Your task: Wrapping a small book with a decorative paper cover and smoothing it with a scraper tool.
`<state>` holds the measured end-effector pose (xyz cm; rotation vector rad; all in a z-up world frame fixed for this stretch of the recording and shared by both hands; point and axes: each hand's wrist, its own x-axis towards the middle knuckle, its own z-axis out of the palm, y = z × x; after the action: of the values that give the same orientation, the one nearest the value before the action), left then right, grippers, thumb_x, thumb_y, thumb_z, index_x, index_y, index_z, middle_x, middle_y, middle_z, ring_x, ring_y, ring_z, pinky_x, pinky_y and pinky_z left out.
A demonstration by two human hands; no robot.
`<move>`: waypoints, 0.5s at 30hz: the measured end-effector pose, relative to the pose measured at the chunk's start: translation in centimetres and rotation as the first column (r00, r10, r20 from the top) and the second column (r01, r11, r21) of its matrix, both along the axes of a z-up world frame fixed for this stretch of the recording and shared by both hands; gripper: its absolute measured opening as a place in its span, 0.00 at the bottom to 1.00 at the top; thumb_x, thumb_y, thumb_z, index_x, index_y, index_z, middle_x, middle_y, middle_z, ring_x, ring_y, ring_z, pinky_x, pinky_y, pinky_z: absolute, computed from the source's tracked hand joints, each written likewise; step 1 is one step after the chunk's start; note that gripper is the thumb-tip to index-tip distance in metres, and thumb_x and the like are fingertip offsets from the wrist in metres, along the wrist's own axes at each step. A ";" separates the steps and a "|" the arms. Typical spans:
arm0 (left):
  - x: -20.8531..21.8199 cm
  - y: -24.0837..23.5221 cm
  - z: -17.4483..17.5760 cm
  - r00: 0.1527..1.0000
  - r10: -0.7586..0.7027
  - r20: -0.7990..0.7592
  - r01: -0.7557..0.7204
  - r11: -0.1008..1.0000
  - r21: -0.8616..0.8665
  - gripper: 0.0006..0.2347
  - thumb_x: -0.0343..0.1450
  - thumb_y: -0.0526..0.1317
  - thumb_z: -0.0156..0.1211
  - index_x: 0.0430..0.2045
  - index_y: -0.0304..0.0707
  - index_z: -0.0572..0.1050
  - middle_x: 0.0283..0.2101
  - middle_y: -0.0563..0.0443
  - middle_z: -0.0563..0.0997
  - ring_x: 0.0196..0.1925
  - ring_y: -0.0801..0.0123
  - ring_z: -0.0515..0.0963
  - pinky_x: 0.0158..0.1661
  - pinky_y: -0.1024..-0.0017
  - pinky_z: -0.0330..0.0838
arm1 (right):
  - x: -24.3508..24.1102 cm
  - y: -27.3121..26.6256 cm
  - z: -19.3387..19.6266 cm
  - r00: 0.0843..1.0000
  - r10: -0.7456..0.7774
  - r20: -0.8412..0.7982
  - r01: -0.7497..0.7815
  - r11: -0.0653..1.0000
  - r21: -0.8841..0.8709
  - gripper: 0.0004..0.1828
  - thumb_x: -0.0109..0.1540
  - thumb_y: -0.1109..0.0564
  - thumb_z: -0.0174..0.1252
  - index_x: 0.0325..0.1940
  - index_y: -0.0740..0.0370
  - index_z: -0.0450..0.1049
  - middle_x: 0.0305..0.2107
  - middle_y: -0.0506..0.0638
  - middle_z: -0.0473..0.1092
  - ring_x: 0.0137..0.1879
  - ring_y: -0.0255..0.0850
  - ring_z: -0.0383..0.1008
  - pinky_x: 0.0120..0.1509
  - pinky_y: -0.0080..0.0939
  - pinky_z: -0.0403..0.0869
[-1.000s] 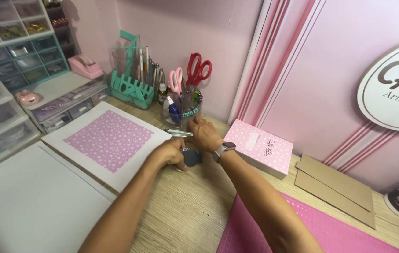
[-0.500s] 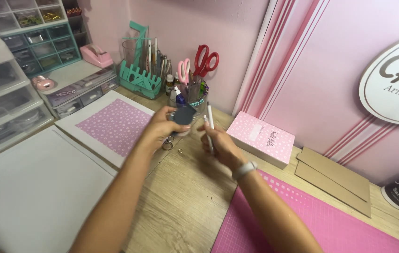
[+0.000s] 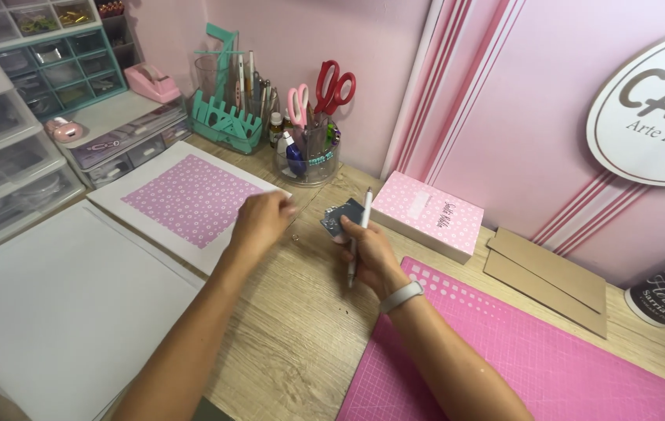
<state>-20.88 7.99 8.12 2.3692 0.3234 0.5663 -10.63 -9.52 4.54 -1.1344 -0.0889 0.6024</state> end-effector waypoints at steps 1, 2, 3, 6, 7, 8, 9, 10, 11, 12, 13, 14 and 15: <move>1.3 1.3 -3.7 0.982 0.105 -0.155 -0.088 0.989 0.117 0.13 0.67 0.41 0.69 0.45 0.41 0.82 0.38 0.40 0.86 0.46 0.46 0.86 0.47 0.50 0.80 | 0.1 -0.4 0.0 1.000 0.002 -0.006 -0.002 1.000 0.005 0.14 0.64 0.59 0.64 0.48 0.67 0.68 0.27 0.50 0.71 0.31 0.40 0.78 0.21 0.26 0.62; 2.5 2.9 -7.2 0.930 0.227 -0.288 -0.156 0.956 0.249 0.10 0.67 0.42 0.67 0.42 0.46 0.83 0.35 0.45 0.86 0.45 0.51 0.87 0.44 0.52 0.82 | 0.3 -0.5 0.2 1.000 0.006 -0.009 -0.006 1.000 0.016 0.13 0.64 0.60 0.63 0.49 0.67 0.69 0.27 0.52 0.71 0.31 0.43 0.78 0.20 0.27 0.62; 1.4 1.6 -6.6 0.929 0.234 -0.285 -0.163 0.954 0.252 0.10 0.67 0.42 0.67 0.42 0.46 0.83 0.35 0.45 0.86 0.45 0.51 0.87 0.44 0.52 0.82 | 0.4 -0.7 0.5 1.000 0.012 -0.007 -0.012 1.000 0.020 0.13 0.64 0.60 0.63 0.49 0.67 0.69 0.27 0.52 0.71 0.31 0.43 0.78 0.20 0.27 0.62; -0.7 -2.1 -6.2 0.971 0.144 -0.189 -0.058 0.915 0.398 0.08 0.69 0.33 0.55 0.34 0.35 0.83 0.36 0.38 0.82 0.45 0.46 0.85 0.44 0.54 0.82 | 0.4 -2.1 1.0 0.999 0.023 0.024 -0.022 0.999 -0.034 0.14 0.65 0.58 0.63 0.50 0.65 0.68 0.28 0.49 0.68 0.30 0.40 0.76 0.20 0.28 0.61; -0.5 -2.8 -6.6 0.981 0.099 -0.168 -0.031 0.929 0.369 0.08 0.70 0.33 0.54 0.32 0.37 0.83 0.37 0.40 0.83 0.48 0.47 0.84 0.47 0.55 0.81 | 0.3 -2.4 1.2 0.999 0.021 0.047 -0.018 0.999 -0.050 0.14 0.65 0.58 0.63 0.50 0.65 0.69 0.28 0.49 0.69 0.30 0.40 0.76 0.20 0.28 0.61; -0.3 -3.4 -6.9 0.988 0.055 -0.145 -0.002 0.940 0.340 0.09 0.70 0.34 0.53 0.30 0.39 0.83 0.37 0.41 0.83 0.51 0.49 0.83 0.50 0.57 0.80 | 0.3 -2.8 1.5 0.997 0.019 0.071 -0.014 0.998 -0.065 0.14 0.64 0.57 0.64 0.50 0.65 0.70 0.28 0.49 0.70 0.31 0.40 0.77 0.20 0.27 0.61; 0.0 -3.6 -7.6 0.988 0.053 -0.147 0.000 0.941 0.337 0.09 0.70 0.34 0.53 0.30 0.39 0.83 0.37 0.41 0.83 0.51 0.49 0.83 0.50 0.57 0.80 | 0.6 -3.1 1.3 0.998 0.017 0.068 -0.013 0.998 -0.068 0.14 0.64 0.57 0.64 0.50 0.65 0.70 0.28 0.49 0.70 0.31 0.40 0.77 0.20 0.27 0.61; 0.2 -3.7 -8.3 0.989 0.054 -0.141 -0.007 0.950 0.311 0.08 0.70 0.34 0.54 0.30 0.40 0.83 0.37 0.43 0.83 0.49 0.49 0.83 0.48 0.55 0.80 | 0.8 -3.3 1.1 0.997 0.011 0.070 -0.006 0.997 -0.071 0.14 0.64 0.58 0.64 0.49 0.64 0.70 0.29 0.49 0.70 0.31 0.40 0.77 0.20 0.28 0.61; 0.4 -3.9 -9.0 0.989 0.055 -0.135 -0.014 0.959 0.285 0.06 0.70 0.35 0.55 0.30 0.41 0.82 0.37 0.44 0.83 0.47 0.50 0.83 0.46 0.54 0.81 | 1.0 -3.6 0.9 0.997 0.005 0.071 0.000 0.997 -0.075 0.13 0.64 0.58 0.64 0.49 0.64 0.69 0.29 0.50 0.70 0.32 0.40 0.76 0.20 0.28 0.60; 0.5 -3.3 -8.0 0.989 0.051 -0.138 -0.010 0.959 0.284 0.06 0.70 0.35 0.55 0.30 0.41 0.82 0.37 0.44 0.83 0.47 0.50 0.83 0.46 0.54 0.81 | 1.0 -3.9 0.9 0.998 0.002 0.068 0.003 0.997 -0.075 0.13 0.64 0.58 0.64 0.49 0.64 0.69 0.29 0.50 0.70 0.32 0.40 0.76 0.20 0.28 0.60; 0.5 -2.7 -7.0 0.989 0.050 -0.141 -0.012 0.966 0.259 0.04 0.68 0.38 0.63 0.30 0.44 0.83 0.39 0.46 0.82 0.48 0.49 0.82 0.46 0.54 0.80 | 1.0 -4.2 1.0 0.998 -0.001 0.068 0.006 0.997 -0.074 0.13 0.65 0.58 0.64 0.49 0.64 0.70 0.29 0.49 0.70 0.31 0.40 0.77 0.20 0.28 0.60; 0.7 -2.4 -6.1 0.988 0.045 -0.145 -0.010 0.973 0.232 0.04 0.66 0.40 0.70 0.31 0.47 0.84 0.40 0.47 0.80 0.49 0.47 0.82 0.47 0.54 0.79 | 1.1 -4.6 0.9 0.998 -0.009 0.066 0.014 0.997 -0.073 0.13 0.65 0.58 0.64 0.49 0.65 0.70 0.28 0.49 0.70 0.31 0.40 0.77 0.19 0.28 0.60; 0.3 -2.2 -5.2 0.988 0.037 -0.149 -0.002 0.973 0.231 0.04 0.66 0.40 0.70 0.31 0.47 0.84 0.40 0.47 0.80 0.49 0.47 0.82 0.47 0.54 0.79 | 0.9 -4.9 1.1 0.998 -0.017 0.063 0.021 0.997 -0.074 0.13 0.65 0.58 0.64 0.49 0.65 0.70 0.28 0.49 0.70 0.31 0.40 0.77 0.19 0.28 0.60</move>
<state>-20.56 5.76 2.87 2.6440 0.3665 0.4525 -9.74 -14.44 5.61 -1.2257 -0.1092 0.5577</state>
